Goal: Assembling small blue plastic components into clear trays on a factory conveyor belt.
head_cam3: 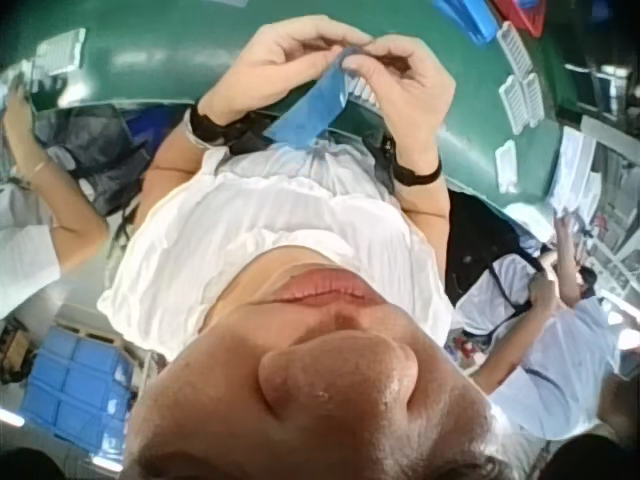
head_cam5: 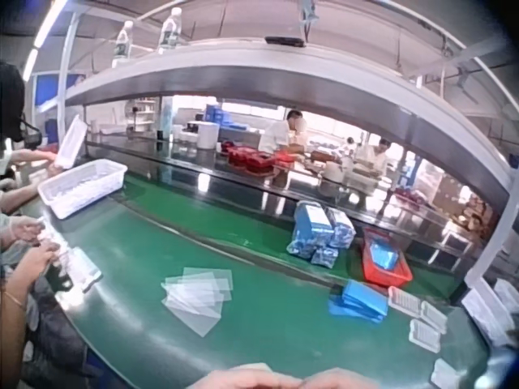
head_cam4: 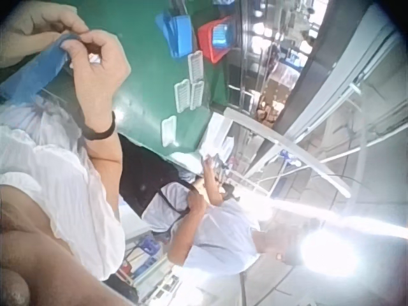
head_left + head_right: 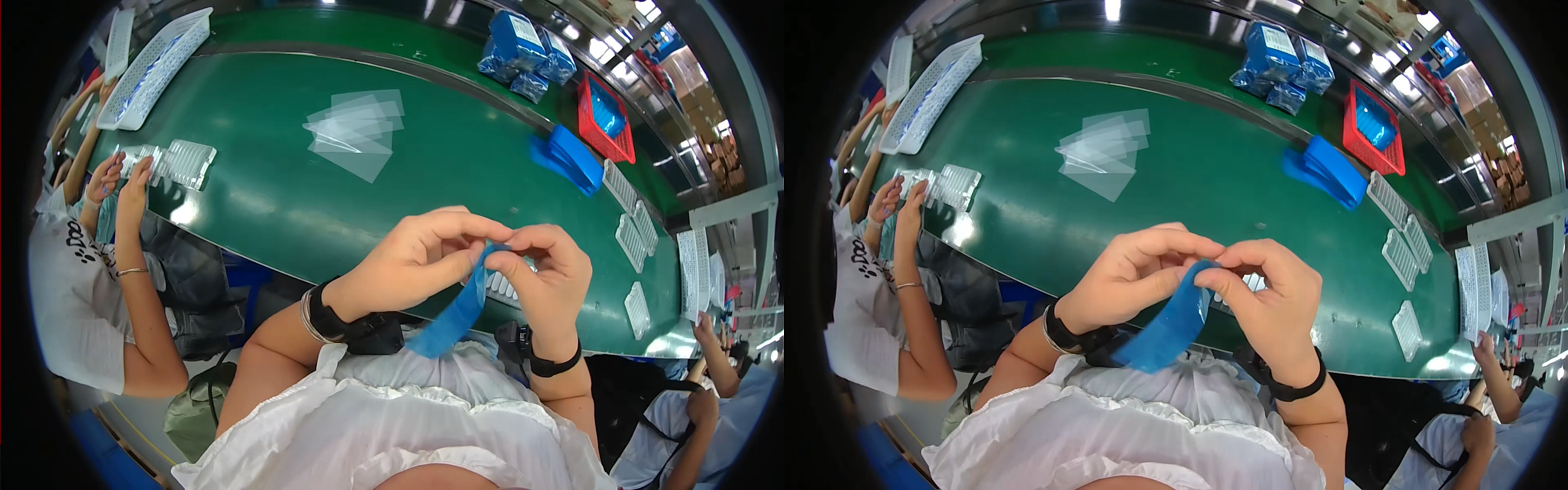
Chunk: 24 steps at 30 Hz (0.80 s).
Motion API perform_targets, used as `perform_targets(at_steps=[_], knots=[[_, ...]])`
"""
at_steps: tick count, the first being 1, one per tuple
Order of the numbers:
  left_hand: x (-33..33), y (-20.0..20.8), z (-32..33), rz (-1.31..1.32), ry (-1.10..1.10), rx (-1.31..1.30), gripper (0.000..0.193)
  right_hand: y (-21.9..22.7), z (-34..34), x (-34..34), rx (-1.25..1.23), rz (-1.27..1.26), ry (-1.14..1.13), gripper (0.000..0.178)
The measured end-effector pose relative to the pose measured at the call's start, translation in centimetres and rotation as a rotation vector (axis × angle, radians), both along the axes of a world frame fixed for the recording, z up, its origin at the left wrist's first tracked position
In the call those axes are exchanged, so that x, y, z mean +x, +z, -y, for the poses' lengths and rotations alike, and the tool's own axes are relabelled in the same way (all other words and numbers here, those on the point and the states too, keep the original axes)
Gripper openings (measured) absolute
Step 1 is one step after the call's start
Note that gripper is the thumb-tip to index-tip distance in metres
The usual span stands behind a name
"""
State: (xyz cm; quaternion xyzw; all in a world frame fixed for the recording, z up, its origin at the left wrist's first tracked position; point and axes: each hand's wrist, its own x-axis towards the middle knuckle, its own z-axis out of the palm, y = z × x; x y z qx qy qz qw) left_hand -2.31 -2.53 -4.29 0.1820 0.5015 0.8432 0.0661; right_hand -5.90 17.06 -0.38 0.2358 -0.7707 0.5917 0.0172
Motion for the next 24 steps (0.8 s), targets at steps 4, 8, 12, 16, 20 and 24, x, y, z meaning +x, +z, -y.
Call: perform_targets(at_steps=[4, 8, 12, 16, 20, 24], knots=[[0.2, 0.5, 1.6, -0.051, 0.171, 0.033, 0.022, 1.5, 1.7, -2.3, -0.006, 0.108, 0.191, 0.02], [-1.3, 2.1, 3.1, 0.133, -0.004, 0.164, 0.02, 2.5, 2.8, -4.9, -0.053, 0.302, 0.378, 0.016], [-2.7, 2.9, 4.9, 0.07, -0.052, 0.148, 0.016, 1.9, 4.2, -7.1, -0.145, 0.36, 0.527, 0.023], [-3.4, 3.8, 5.9, 0.041, 0.04, -0.005, 0.015, 2.0, 5.5, -8.5, -0.186, 0.334, 0.619, 0.031], [-5.8, 3.4, 6.6, 0.028, 0.18, -0.04, 0.016, 2.1, 6.4, -11.1, -0.185, 0.247, 0.572, 0.026], [-8.4, 2.5, 7.6, -0.365, 0.627, -0.564, 0.016, 2.8, 6.5, -13.8, 0.08, 0.13, 0.332, 0.025]])
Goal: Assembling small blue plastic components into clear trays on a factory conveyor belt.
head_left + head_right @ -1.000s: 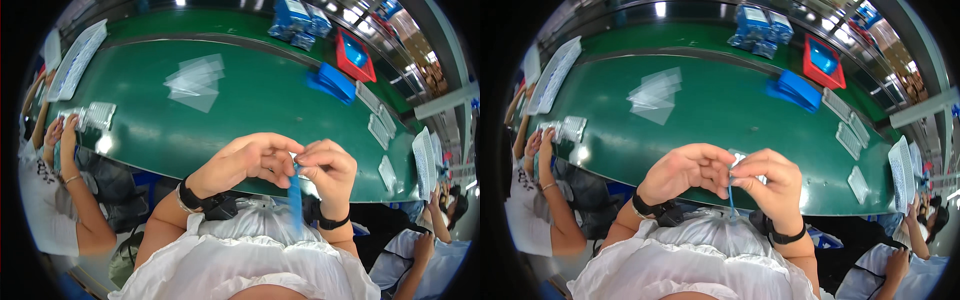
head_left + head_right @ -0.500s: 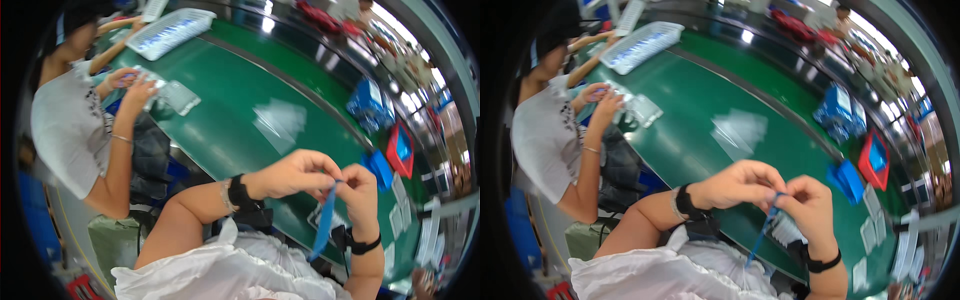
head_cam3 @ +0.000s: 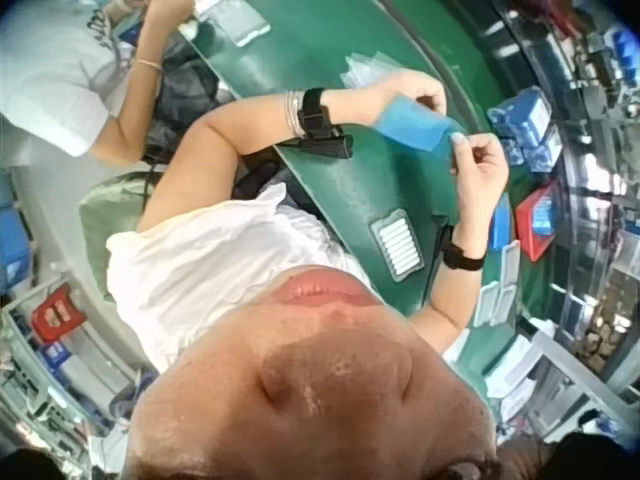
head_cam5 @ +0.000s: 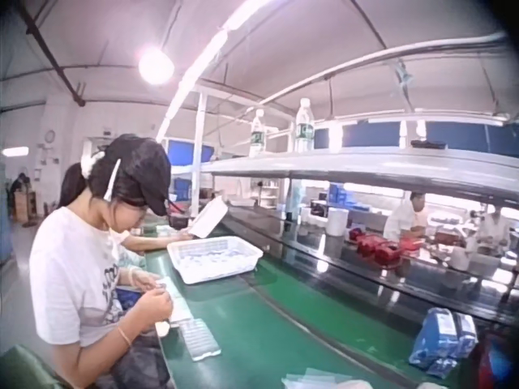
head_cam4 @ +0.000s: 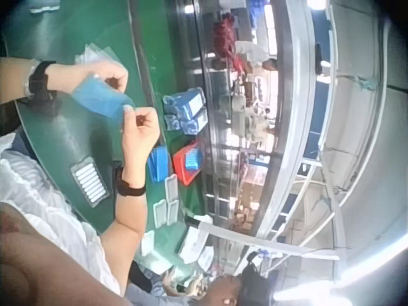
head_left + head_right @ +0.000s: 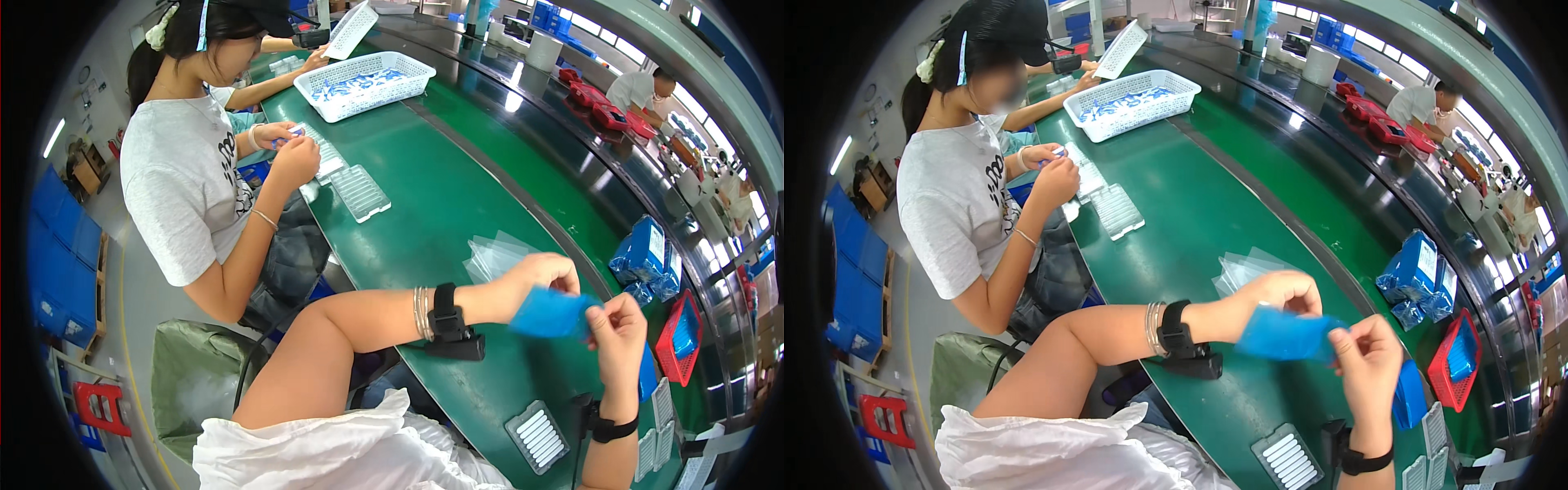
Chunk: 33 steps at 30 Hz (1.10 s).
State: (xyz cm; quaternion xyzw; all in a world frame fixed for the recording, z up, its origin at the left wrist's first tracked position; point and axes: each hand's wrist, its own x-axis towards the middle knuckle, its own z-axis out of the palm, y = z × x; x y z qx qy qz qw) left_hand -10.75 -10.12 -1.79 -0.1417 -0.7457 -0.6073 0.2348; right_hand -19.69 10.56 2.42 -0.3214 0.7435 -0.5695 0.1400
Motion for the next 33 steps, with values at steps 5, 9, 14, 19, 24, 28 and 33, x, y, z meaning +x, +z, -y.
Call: perform_targets(at_steps=[5, 9, 14, 19, 24, 28, 33], knots=[[-1.7, -3.1, 4.1, 0.122, 0.692, -1.311, 0.007, -0.8, -4.3, -5.7, 0.166, -0.209, -0.308, 0.024], [-2.8, -4.5, 5.4, 0.448, 0.595, -1.461, 0.01, 2.3, -10.8, -2.6, 0.164, -0.341, -0.455, 0.024], [-1.7, -2.4, 4.0, 0.509, 0.505, -1.437, 0.025, 3.5, -22.1, 4.6, 0.271, -0.599, -0.472, 0.023], [1.7, 1.7, -1.4, -0.003, 0.646, -1.107, 0.059, 5.7, -22.5, 14.7, 0.115, -0.522, -0.333, 0.012], [6.1, -1.1, -7.9, -0.175, -0.275, -0.95, 0.132, -0.4, -25.8, 18.3, -0.055, -0.128, -0.437, 0.014], [6.6, -1.4, -9.5, -0.03, -0.335, -1.036, 0.127, -6.5, -25.4, 18.0, -0.17, 0.066, -0.625, 0.014], [8.9, -1.2, -8.6, 0.305, -0.323, -0.936, 0.119, -12.0, -23.5, 16.4, -0.124, 0.094, -0.72, 0.012]])
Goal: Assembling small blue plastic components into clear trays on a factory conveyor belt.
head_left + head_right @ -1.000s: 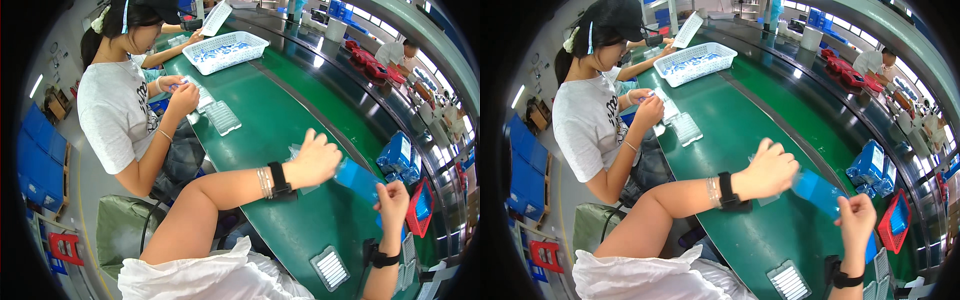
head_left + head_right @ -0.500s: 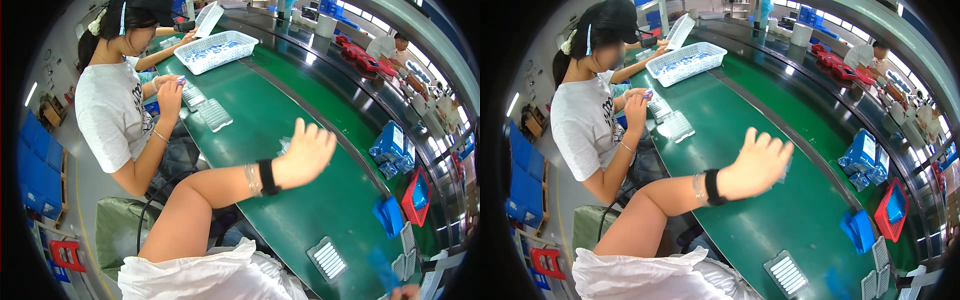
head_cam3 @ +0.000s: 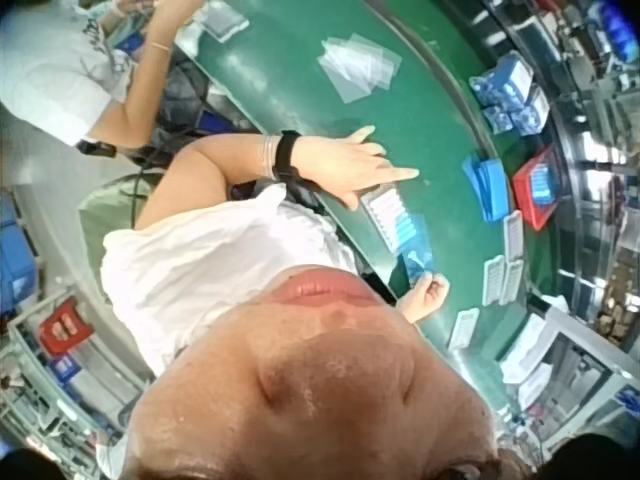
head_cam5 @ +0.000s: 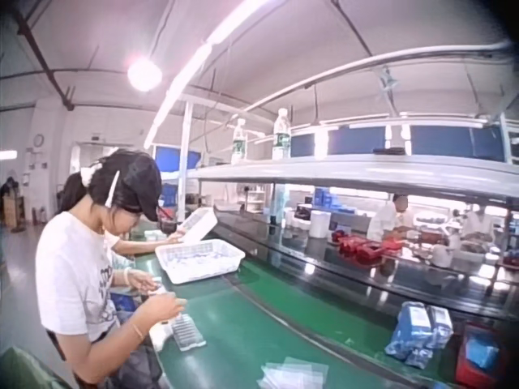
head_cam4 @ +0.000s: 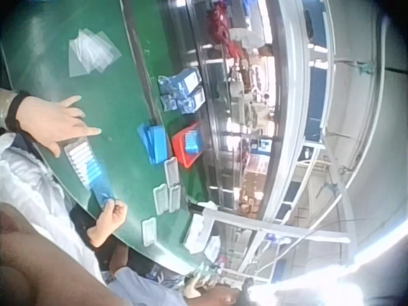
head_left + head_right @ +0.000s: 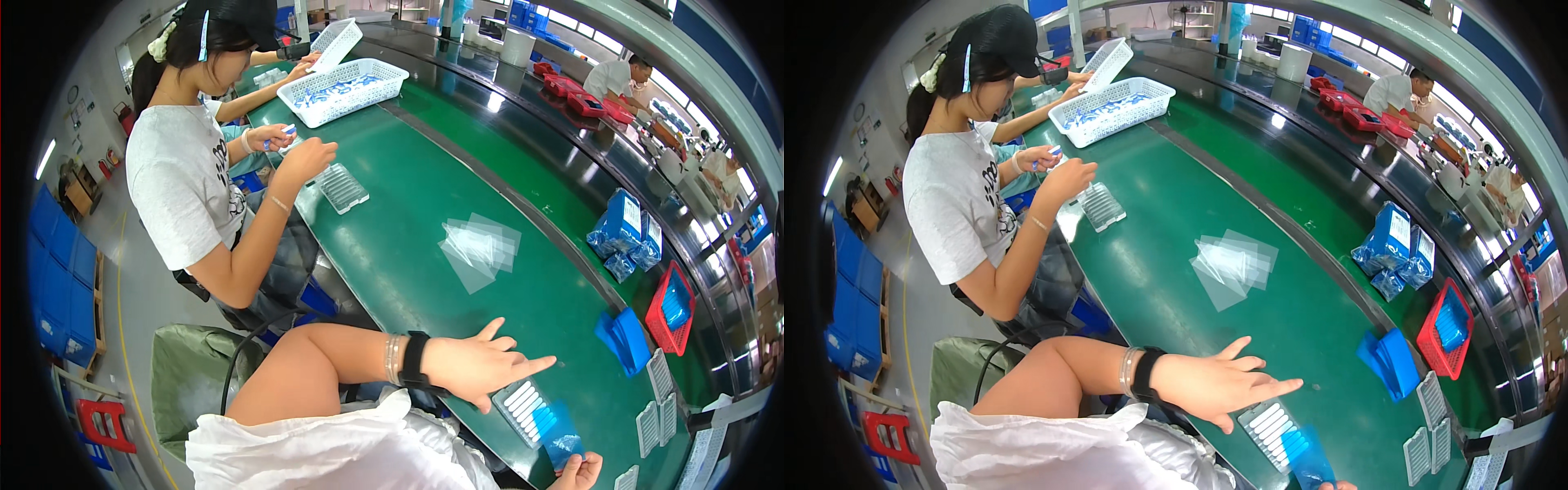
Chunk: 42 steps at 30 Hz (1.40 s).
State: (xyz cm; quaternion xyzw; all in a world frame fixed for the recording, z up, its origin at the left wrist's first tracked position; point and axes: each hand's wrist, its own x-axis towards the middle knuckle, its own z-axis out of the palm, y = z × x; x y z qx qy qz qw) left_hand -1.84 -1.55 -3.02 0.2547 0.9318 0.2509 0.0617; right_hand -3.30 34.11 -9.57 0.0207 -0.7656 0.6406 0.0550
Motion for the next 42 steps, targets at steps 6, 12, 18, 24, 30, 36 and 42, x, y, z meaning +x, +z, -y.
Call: perform_targets(at_steps=[6, 12, 18, 24, 30, 36, 42], knots=[[5.0, 0.6, 4.0, -0.028, 0.078, 0.094, 0.105, -2.5, -2.8, -0.4, -0.147, -0.281, -0.244, 0.013], [6.5, -5.6, 10.3, -0.37, 0.321, 0.342, 0.027, -2.9, -2.6, -1.5, -0.026, -0.373, -0.502, 0.02], [4.9, -6.5, 10.8, -0.37, 0.381, 0.429, 0.022, -0.3, 0.0, -1.5, -0.028, -0.249, -0.536, 0.016], [4.8, -6.8, 11.8, -0.311, 0.341, 0.181, 0.047, -1.5, -2.3, -1.6, 0.007, -0.217, -0.577, 0.016], [4.5, -6.3, 12.5, -0.231, 0.319, 0.181, 0.057, -1.9, -2.5, -1.9, 0.004, -0.213, -0.618, 0.018], [4.6, -5.6, 12.1, -0.214, 0.313, 0.116, 0.059, -5.0, -5.8, -2.2, 0.286, -0.314, -0.721, 0.025], [4.7, -5.7, 11.5, -0.206, 0.356, 0.101, 0.057, -2.0, -2.2, -1.6, 0.087, -0.315, -0.724, 0.015]])
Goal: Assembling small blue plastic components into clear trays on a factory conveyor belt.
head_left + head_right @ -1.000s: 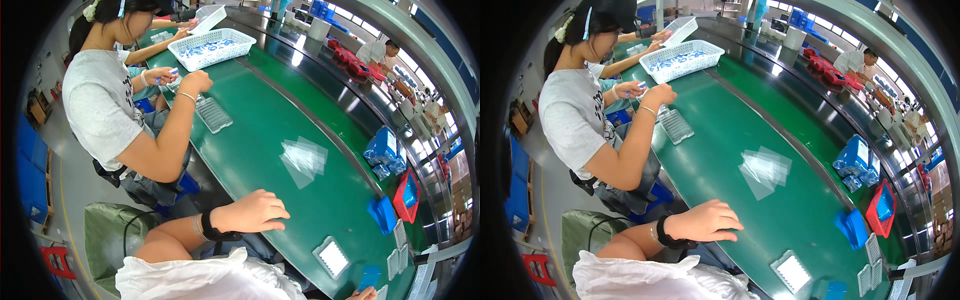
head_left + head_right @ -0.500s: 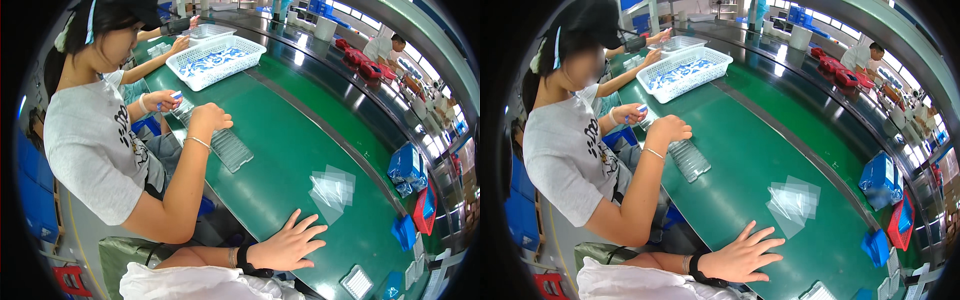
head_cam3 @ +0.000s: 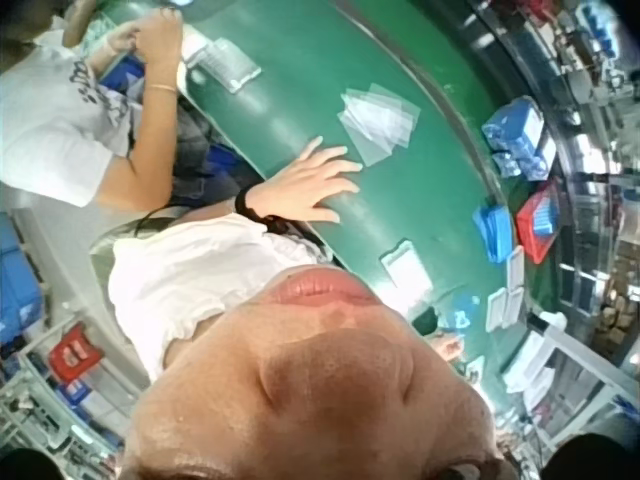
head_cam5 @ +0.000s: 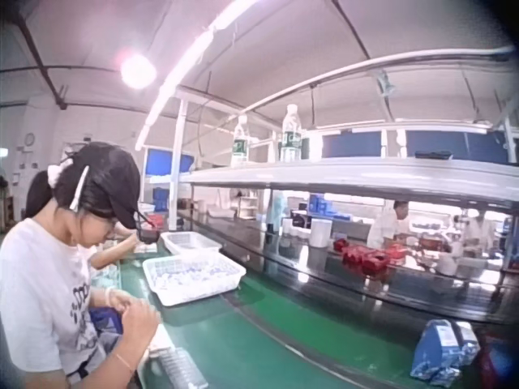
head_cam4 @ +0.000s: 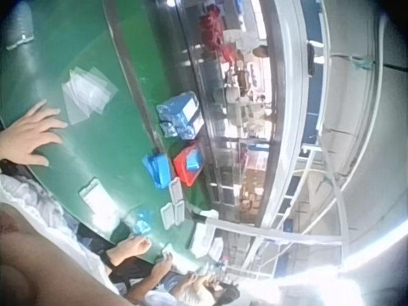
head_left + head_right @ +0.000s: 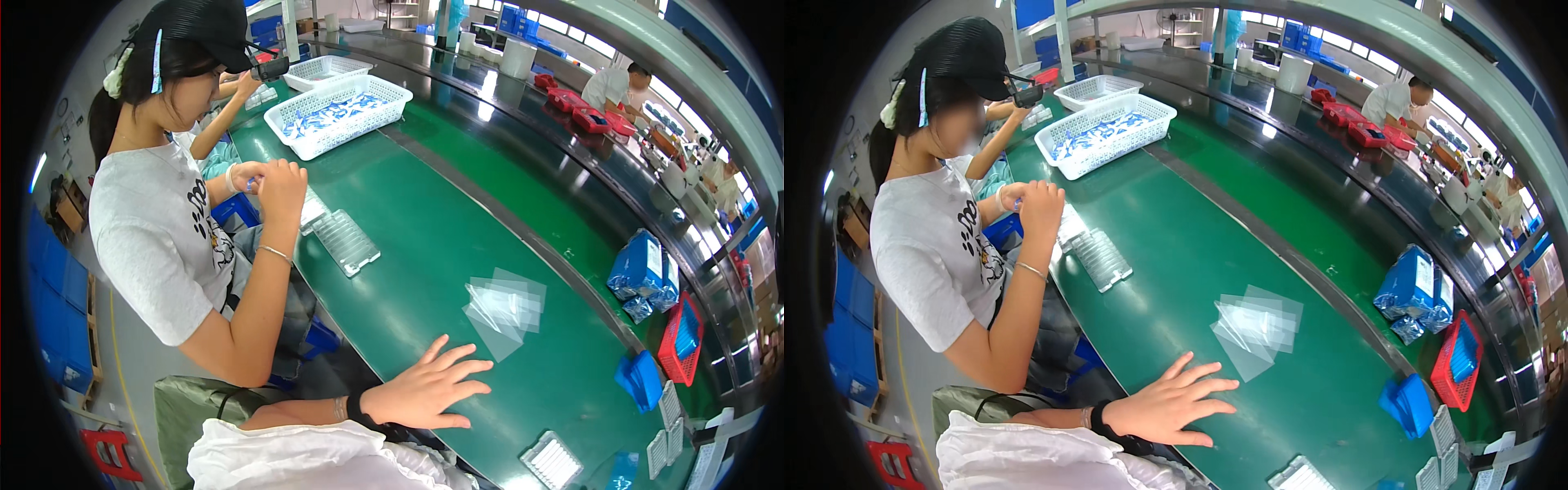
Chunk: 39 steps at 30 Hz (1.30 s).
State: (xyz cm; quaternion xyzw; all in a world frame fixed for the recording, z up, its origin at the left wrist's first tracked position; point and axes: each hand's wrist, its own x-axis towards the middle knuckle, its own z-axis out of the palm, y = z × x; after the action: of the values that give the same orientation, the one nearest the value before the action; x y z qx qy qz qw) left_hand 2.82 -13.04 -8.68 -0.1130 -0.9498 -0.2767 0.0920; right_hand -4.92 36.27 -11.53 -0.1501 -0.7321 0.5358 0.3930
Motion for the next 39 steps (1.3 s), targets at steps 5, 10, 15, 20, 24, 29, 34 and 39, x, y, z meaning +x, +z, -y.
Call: perform_targets(at_steps=[5, 10, 15, 20, 24, 29, 34, 39], knots=[[0.3, 0.5, -0.7, -0.012, 0.064, -0.059, 0.053, -3.3, -2.3, -0.9, -0.098, 0.024, 0.076, 0.013], [0.0, 1.3, -1.3, -0.022, 0.128, -0.008, 0.038, -4.4, -2.4, -0.5, -0.228, -0.018, 0.255, 0.014], [-0.3, 0.7, -2.4, -0.077, 0.273, 0.076, 0.017, -4.5, -1.1, -0.7, -0.361, -0.051, 0.42, 0.016], [-1.1, 0.3, -2.6, -0.094, 0.286, 0.043, 0.014, -2.6, 1.9, -1.4, -0.466, -0.117, 0.548, 0.019], [-0.1, 0.1, -3.4, -0.153, 0.415, 0.044, 0.009, -1.1, 1.6, -0.2, -0.482, -0.165, 0.606, 0.023], [-2.3, 0.6, -4.0, -0.235, 0.39, 0.04, 0.016, -0.8, -0.7, 2.8, -0.481, -0.192, 0.579, 0.029], [-3.6, 4.6, -8.1, 0.011, 0.216, 0.323, 0.037, -0.7, 0.6, 2.9, -0.417, -0.247, 0.459, 0.029], [-4.7, 7.2, -9.2, 0.231, -0.157, 0.184, 0.069, 1.3, 0.7, 3.2, -0.297, -0.011, 0.423, 0.028]])
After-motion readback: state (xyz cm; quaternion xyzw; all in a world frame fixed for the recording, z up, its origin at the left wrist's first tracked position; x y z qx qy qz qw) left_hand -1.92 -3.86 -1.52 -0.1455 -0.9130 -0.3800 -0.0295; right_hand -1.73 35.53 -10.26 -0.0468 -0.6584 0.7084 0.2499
